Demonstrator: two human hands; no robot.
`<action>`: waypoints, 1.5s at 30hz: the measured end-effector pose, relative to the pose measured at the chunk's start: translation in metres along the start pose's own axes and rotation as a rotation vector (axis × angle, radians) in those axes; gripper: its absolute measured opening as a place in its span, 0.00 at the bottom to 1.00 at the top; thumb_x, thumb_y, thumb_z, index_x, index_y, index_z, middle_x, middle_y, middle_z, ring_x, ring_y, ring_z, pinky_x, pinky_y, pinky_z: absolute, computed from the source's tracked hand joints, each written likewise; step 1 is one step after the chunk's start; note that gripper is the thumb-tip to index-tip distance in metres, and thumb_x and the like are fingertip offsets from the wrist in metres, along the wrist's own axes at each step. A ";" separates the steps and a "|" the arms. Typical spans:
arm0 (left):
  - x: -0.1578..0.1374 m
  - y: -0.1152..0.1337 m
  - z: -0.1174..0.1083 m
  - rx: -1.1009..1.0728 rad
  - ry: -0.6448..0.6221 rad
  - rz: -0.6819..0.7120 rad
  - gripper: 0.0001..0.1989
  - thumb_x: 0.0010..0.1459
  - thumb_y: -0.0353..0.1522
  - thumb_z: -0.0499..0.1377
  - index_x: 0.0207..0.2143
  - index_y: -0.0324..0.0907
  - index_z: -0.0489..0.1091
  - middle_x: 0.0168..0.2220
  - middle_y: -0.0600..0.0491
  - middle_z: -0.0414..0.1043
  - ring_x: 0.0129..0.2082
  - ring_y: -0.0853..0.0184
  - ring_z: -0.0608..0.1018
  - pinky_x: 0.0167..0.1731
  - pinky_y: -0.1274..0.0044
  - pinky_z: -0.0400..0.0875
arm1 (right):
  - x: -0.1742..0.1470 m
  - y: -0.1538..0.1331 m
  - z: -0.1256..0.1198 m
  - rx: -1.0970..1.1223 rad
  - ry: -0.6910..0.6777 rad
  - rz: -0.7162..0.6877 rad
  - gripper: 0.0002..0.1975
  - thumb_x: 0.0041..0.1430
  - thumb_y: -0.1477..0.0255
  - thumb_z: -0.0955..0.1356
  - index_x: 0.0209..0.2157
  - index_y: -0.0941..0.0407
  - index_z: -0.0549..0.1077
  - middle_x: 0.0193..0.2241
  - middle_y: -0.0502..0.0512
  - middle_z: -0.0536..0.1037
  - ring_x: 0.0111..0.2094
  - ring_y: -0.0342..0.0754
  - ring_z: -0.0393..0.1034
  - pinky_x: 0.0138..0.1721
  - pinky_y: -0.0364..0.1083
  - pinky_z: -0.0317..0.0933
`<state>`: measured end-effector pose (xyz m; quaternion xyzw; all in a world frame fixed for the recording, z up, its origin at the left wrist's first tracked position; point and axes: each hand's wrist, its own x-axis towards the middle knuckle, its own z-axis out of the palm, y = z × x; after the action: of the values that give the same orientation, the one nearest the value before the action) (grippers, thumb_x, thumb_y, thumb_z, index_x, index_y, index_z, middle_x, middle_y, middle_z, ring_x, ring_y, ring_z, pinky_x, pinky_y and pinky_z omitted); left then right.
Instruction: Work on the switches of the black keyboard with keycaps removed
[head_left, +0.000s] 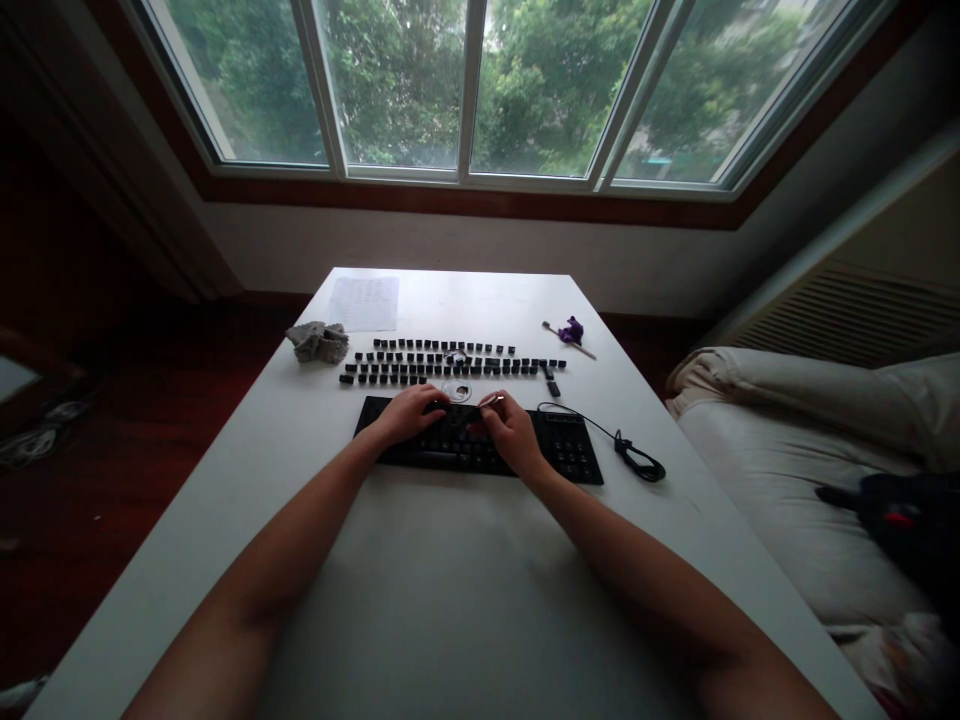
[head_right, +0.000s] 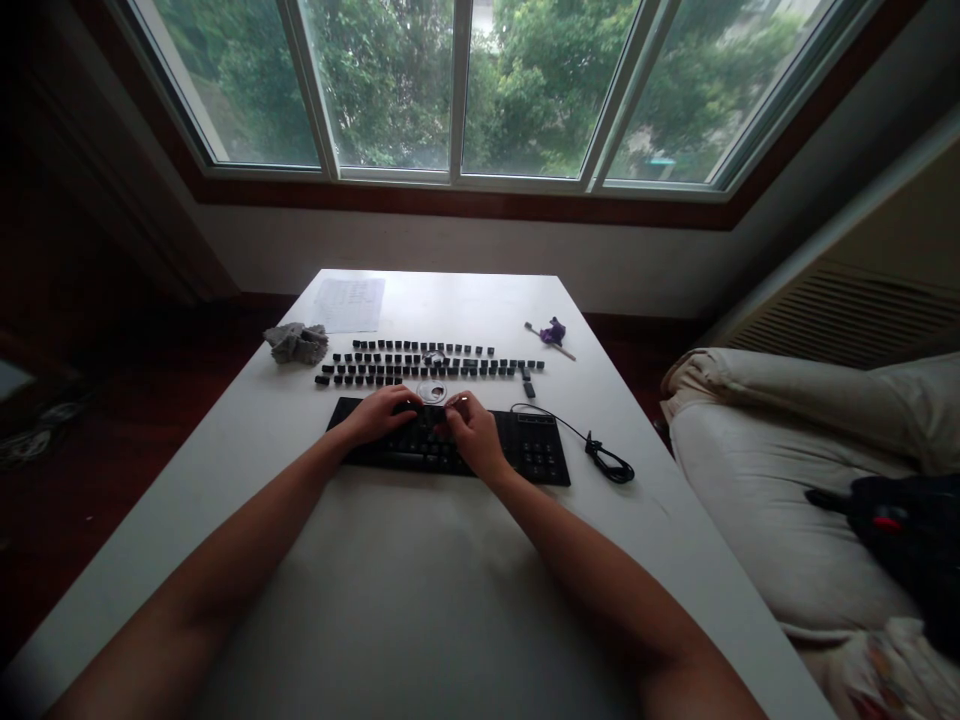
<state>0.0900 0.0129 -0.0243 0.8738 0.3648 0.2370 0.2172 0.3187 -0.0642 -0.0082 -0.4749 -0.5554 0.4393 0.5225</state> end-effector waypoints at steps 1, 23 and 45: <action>0.000 0.002 -0.001 -0.015 0.015 0.010 0.10 0.61 0.33 0.61 0.45 0.45 0.75 0.45 0.49 0.75 0.47 0.61 0.76 0.49 0.67 0.70 | 0.001 0.000 0.000 0.030 0.004 -0.001 0.09 0.60 0.63 0.66 0.37 0.54 0.67 0.28 0.49 0.75 0.25 0.48 0.77 0.28 0.46 0.71; -0.001 0.028 -0.001 -0.139 -0.015 0.154 0.12 0.62 0.28 0.57 0.46 0.45 0.78 0.44 0.49 0.76 0.41 0.65 0.77 0.45 0.72 0.72 | -0.001 0.002 0.002 0.092 0.008 -0.006 0.14 0.61 0.57 0.68 0.39 0.54 0.68 0.31 0.51 0.77 0.29 0.50 0.78 0.33 0.50 0.75; -0.002 0.037 0.007 0.104 -0.018 0.154 0.14 0.61 0.28 0.58 0.48 0.47 0.75 0.45 0.49 0.74 0.46 0.60 0.74 0.49 0.67 0.70 | -0.002 0.008 0.001 -0.021 0.063 -0.007 0.12 0.62 0.59 0.66 0.40 0.52 0.67 0.30 0.51 0.77 0.27 0.50 0.77 0.30 0.49 0.74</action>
<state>0.1126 -0.0139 -0.0096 0.9116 0.3063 0.2258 0.1557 0.3178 -0.0646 -0.0160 -0.4920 -0.5450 0.4165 0.5362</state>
